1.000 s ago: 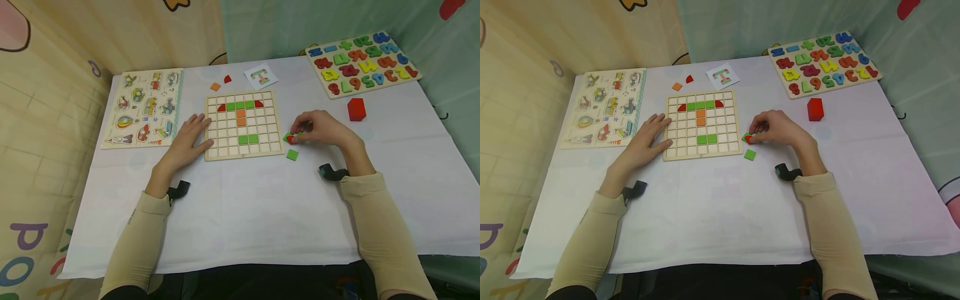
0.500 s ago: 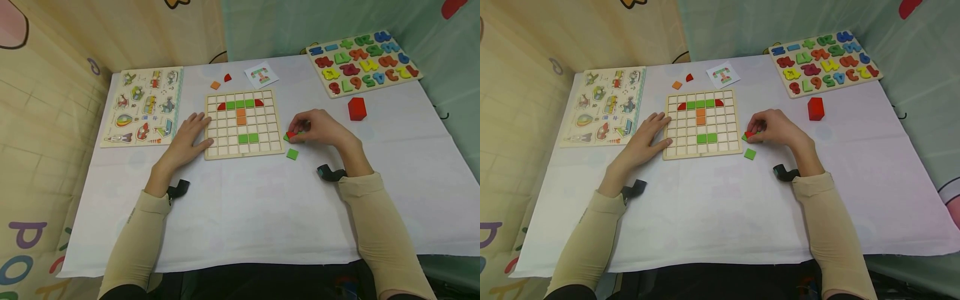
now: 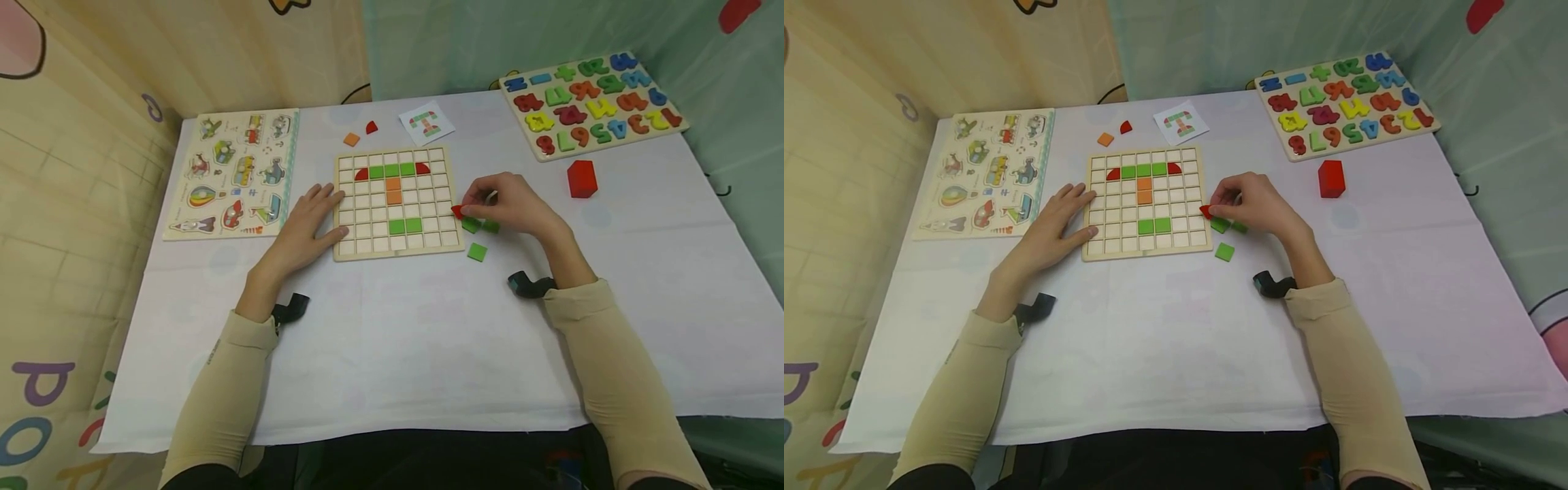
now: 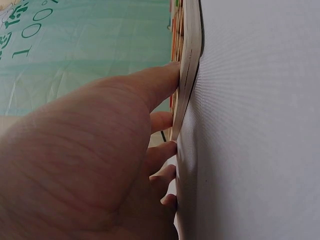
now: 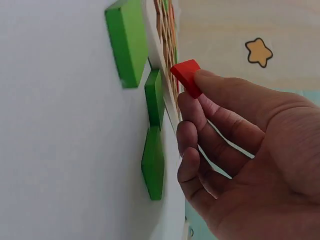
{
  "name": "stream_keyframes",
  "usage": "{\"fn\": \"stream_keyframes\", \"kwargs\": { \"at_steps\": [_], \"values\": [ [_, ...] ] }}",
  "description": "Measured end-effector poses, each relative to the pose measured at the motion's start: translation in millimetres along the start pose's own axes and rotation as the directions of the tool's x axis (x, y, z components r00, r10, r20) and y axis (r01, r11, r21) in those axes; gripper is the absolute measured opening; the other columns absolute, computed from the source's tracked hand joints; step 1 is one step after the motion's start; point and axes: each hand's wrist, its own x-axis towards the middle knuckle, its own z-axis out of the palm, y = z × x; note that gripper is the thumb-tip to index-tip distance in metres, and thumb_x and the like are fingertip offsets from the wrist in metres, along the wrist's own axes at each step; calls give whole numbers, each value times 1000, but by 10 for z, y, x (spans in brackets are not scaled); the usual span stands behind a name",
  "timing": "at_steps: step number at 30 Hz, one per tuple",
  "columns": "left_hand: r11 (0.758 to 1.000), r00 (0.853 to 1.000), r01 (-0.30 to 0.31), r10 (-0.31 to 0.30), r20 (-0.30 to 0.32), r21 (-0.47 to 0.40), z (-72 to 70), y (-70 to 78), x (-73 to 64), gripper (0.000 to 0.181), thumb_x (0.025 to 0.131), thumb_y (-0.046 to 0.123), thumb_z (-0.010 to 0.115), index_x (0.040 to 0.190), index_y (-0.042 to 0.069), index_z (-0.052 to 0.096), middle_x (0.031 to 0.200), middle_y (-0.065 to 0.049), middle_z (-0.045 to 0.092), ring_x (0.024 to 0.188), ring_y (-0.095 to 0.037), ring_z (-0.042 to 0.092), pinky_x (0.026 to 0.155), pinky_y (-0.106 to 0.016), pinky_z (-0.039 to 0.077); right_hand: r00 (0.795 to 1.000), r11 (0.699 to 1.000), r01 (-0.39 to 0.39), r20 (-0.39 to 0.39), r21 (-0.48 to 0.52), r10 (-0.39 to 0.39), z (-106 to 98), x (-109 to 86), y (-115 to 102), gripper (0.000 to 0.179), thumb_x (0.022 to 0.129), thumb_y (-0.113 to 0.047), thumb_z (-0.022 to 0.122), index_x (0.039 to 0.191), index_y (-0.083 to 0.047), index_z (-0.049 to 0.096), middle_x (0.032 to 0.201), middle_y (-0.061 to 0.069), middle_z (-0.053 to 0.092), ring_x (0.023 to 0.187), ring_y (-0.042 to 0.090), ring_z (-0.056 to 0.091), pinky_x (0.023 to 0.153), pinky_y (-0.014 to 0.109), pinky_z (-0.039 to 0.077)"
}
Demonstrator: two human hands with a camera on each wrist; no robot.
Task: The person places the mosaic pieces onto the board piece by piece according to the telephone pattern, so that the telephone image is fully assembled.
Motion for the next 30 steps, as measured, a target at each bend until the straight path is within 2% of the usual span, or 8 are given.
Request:
{"fn": "stream_keyframes", "kwargs": {
  "at_steps": [4,8,10,14,19,23,27,30],
  "values": [
    [1000,1000,-1,1,7,1,3,4,4,71,104,34,66,165,11,37,176,-12,21,166,-31,5,135,-50,1,996,999,2,-93,42,2,128,71,-131,15,98,-21,76,101,-7,76,95,10,71,89,23,58,76,28,48],
    [1000,1000,-1,1,8,5,-7,3,6,71,104,34,66,165,11,36,176,-12,21,166,-31,5,135,-52,2,975,993,-40,-215,115,64,335,175,-326,16,98,-20,76,101,-5,76,92,12,71,85,24,60,74,29,47],
    [1000,1000,3,-3,7,5,-12,-1,3,71,104,34,66,165,12,36,176,-11,21,166,-31,5,134,-53,2,968,988,-53,-237,146,87,440,230,-422,16,98,-20,76,101,-4,76,92,12,72,84,24,61,75,29,48],
    [1000,1000,5,-5,7,-4,-10,-1,4,71,104,34,66,165,12,36,176,-11,20,166,-31,5,134,-54,3,970,988,-48,-230,149,82,601,301,-543,15,97,-18,76,102,-4,75,92,12,73,84,23,66,77,29,51],
    [1000,1000,-9,9,4,2,2,6,18,71,104,34,67,165,12,36,176,-11,21,166,-31,5,134,-54,3,971,995,-26,-233,96,48,669,303,-557,12,97,-14,73,103,-4,72,90,11,71,81,24,65,77,31,50],
    [1000,1000,-4,4,8,4,0,9,15,71,104,34,66,165,12,36,176,-11,20,166,-31,5,134,-54,3,977,999,32,-209,6,-30,695,314,-529,10,99,-15,72,99,-5,72,86,10,69,79,23,61,74,31,48],
    [1000,1000,0,0,8,-1,-4,2,0,71,104,34,66,165,12,36,176,-11,20,166,-32,5,134,-55,3,973,988,90,-203,-123,-114,740,332,-558,13,101,-16,72,94,-5,72,83,8,68,77,23,59,73,33,48],
    [1000,1000,1,-1,4,-4,1,-6,-4,71,104,34,66,165,11,36,176,-12,21,166,-32,5,134,-55,4,968,981,96,-216,-168,-131,757,339,-597,13,100,-16,73,96,-4,72,85,9,68,78,24,59,75,34,47]
  ]
}}
